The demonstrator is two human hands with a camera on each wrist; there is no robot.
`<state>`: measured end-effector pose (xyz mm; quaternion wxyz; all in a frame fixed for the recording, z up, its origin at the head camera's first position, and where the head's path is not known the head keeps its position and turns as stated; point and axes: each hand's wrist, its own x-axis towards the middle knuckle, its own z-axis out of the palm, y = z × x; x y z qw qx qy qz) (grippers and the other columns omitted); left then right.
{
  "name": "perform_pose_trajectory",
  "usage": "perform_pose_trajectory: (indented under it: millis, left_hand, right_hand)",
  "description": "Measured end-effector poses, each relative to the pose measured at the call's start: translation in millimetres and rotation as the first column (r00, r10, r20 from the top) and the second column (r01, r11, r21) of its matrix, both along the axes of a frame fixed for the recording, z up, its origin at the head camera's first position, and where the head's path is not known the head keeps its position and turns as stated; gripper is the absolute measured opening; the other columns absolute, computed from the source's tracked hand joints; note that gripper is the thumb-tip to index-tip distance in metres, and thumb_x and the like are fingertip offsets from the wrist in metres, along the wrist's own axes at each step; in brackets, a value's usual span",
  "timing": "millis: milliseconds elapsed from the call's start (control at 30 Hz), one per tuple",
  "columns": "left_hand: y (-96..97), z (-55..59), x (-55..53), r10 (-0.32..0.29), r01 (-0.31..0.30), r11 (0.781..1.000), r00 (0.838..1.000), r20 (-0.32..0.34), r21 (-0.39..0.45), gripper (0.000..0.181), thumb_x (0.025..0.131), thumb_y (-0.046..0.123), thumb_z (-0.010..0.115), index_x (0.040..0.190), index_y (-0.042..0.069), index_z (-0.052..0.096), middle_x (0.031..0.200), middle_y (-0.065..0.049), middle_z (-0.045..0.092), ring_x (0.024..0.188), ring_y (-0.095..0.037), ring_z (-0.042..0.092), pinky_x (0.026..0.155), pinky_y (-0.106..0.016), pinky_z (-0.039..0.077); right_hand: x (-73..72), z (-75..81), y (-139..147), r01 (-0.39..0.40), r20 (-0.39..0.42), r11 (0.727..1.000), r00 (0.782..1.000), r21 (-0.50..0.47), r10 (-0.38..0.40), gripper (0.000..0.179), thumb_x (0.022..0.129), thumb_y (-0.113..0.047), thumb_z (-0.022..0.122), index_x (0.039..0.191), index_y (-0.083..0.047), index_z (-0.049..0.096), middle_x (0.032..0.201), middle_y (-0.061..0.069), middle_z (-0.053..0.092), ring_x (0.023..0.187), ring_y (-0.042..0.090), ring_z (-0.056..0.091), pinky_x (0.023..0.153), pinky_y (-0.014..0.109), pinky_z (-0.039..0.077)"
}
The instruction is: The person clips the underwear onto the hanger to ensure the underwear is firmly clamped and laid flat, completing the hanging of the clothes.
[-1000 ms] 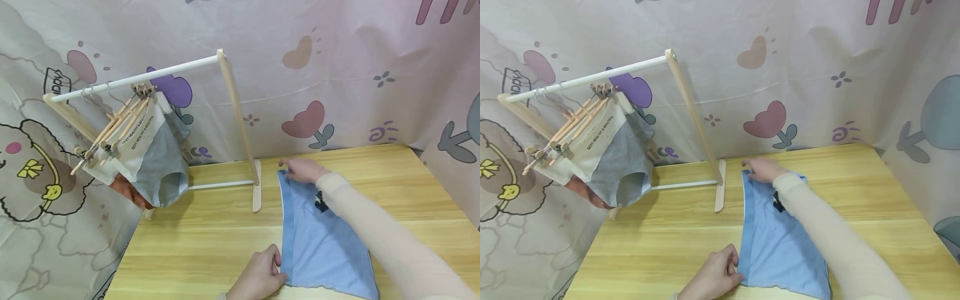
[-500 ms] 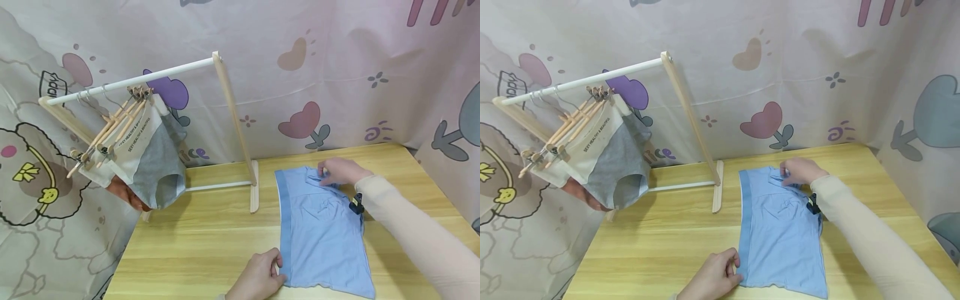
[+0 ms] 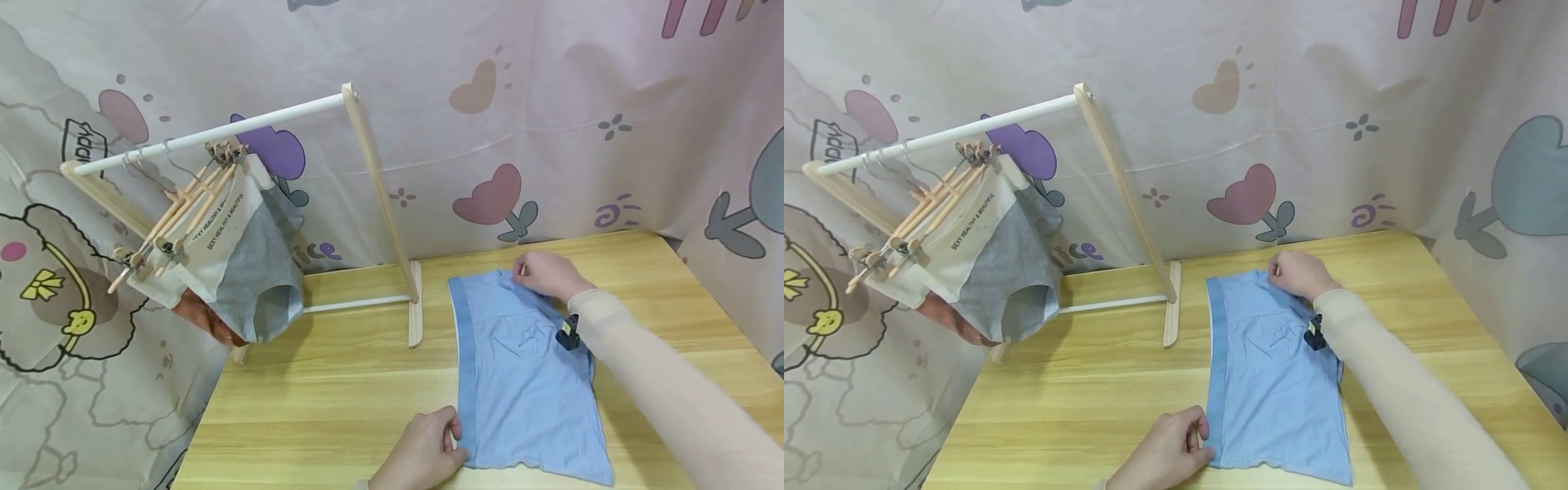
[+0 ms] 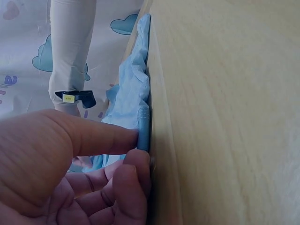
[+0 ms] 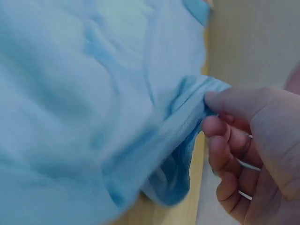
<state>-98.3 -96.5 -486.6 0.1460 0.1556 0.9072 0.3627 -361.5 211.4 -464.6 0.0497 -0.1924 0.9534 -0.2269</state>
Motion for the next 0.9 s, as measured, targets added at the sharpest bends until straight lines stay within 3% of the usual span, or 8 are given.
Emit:
perform_pose_trajectory:
  millis: [133, 333, 467, 567, 633, 700, 767, 900]
  left_hand:
    - [-0.3, -0.3, 0.6, 0.005, -0.005, 1.000, 1.000, 0.012, 0.015, 0.023, 0.084, 0.009, 0.081, 0.087, 0.017, 0.060, 0.063, 0.018, 0.049, 0.057, 0.005, 0.044, 0.059, -0.016, 0.040]
    - [-0.7, -1.2, 1.5, 0.008, -0.008, 1.000, 1.000, 0.003, 0.008, 0.023, 0.084, 0.009, 0.082, 0.087, 0.017, 0.060, 0.063, 0.018, 0.049, 0.057, 0.005, 0.043, 0.059, -0.016, 0.039]
    - [-0.9, 0.2, 0.0, -0.003, 0.003, 1.000, 1.000, -0.012, -0.006, 0.022, 0.085, 0.011, 0.082, 0.087, 0.017, 0.061, 0.063, 0.019, 0.048, 0.056, 0.006, 0.044, 0.058, -0.015, 0.040]
    - [-0.3, 6.8, -7.8, -0.015, 0.012, 0.999, 0.996, -0.085, -0.038, 0.020, 0.085, 0.012, 0.082, 0.086, 0.017, 0.063, 0.062, 0.020, 0.047, 0.054, 0.008, 0.042, 0.055, -0.013, 0.038]
    - [1.1, 15.3, -18.2, -0.036, 0.024, 0.997, 0.986, -0.161, -0.075, 0.019, 0.085, 0.013, 0.082, 0.086, 0.016, 0.063, 0.063, 0.018, 0.048, 0.055, 0.008, 0.041, 0.053, -0.013, 0.037]
    - [3.2, 25.4, -32.9, -0.074, 0.045, 0.991, 0.968, -0.241, -0.124, 0.018, 0.086, 0.013, 0.083, 0.088, 0.014, 0.065, 0.067, 0.013, 0.053, 0.058, 0.005, 0.042, 0.054, -0.013, 0.037]
    - [7.2, 34.5, -52.6, -0.137, 0.083, 0.980, 0.941, -0.309, -0.182, 0.018, 0.088, 0.015, 0.084, 0.094, 0.011, 0.068, 0.076, 0.006, 0.062, 0.065, 0.002, 0.047, 0.059, -0.013, 0.042]
    - [21.5, 44.5, -102.2, -0.252, 0.137, 0.935, 0.906, -0.340, -0.326, 0.037, 0.093, 0.026, 0.085, 0.121, 0.008, 0.069, 0.109, -0.007, 0.072, 0.084, -0.008, 0.063, 0.073, -0.019, 0.054]
  right_hand:
    - [-6.6, 1.7, 21.8, 0.140, 0.059, 0.990, 0.989, -0.036, -0.138, 0.022, 0.103, -0.025, 0.070, 0.102, -0.004, 0.074, 0.082, 0.006, 0.070, 0.074, 0.023, 0.061, 0.065, 0.035, 0.046]
    - [-9.8, -4.6, 44.4, 0.303, 0.113, 0.953, 0.948, -0.022, -0.299, 0.025, 0.104, -0.025, 0.064, 0.101, -0.001, 0.071, 0.087, 0.013, 0.068, 0.086, 0.033, 0.061, 0.072, 0.041, 0.046]
    - [-4.0, 0.9, 40.0, 0.338, 0.069, 0.941, 0.940, -0.029, -0.335, 0.025, 0.103, -0.023, 0.064, 0.111, 0.000, 0.069, 0.093, 0.019, 0.069, 0.086, 0.036, 0.061, 0.070, 0.042, 0.047]
    - [1.9, 7.5, 27.5, 0.269, -0.028, 0.962, 0.962, -0.035, -0.270, 0.026, 0.103, -0.021, 0.066, 0.117, 0.000, 0.070, 0.093, 0.018, 0.073, 0.081, 0.032, 0.064, 0.067, 0.042, 0.049]
    - [7.4, 10.4, 17.4, 0.172, -0.080, 0.985, 0.982, -0.021, -0.173, 0.026, 0.102, -0.021, 0.069, 0.118, -0.001, 0.072, 0.095, 0.017, 0.076, 0.081, 0.030, 0.068, 0.070, 0.045, 0.055]
    - [14.5, 9.7, 8.6, 0.065, -0.097, 0.998, 0.993, 0.006, -0.064, 0.031, 0.100, -0.023, 0.073, 0.122, 0.000, 0.073, 0.109, 0.019, 0.078, 0.094, 0.033, 0.073, 0.083, 0.051, 0.060]
    - [23.1, 7.7, 3.4, -0.021, -0.066, 0.999, 0.998, 0.040, 0.023, 0.044, 0.098, -0.028, 0.078, 0.129, 0.002, 0.071, 0.125, 0.024, 0.074, 0.112, 0.041, 0.071, 0.098, 0.059, 0.057]
    - [39.5, -0.3, 2.4, -0.115, 0.061, 0.990, 0.992, 0.081, 0.110, 0.080, 0.093, -0.044, 0.083, 0.149, 0.007, 0.056, 0.155, 0.037, 0.050, 0.145, 0.057, 0.047, 0.117, 0.070, 0.041]
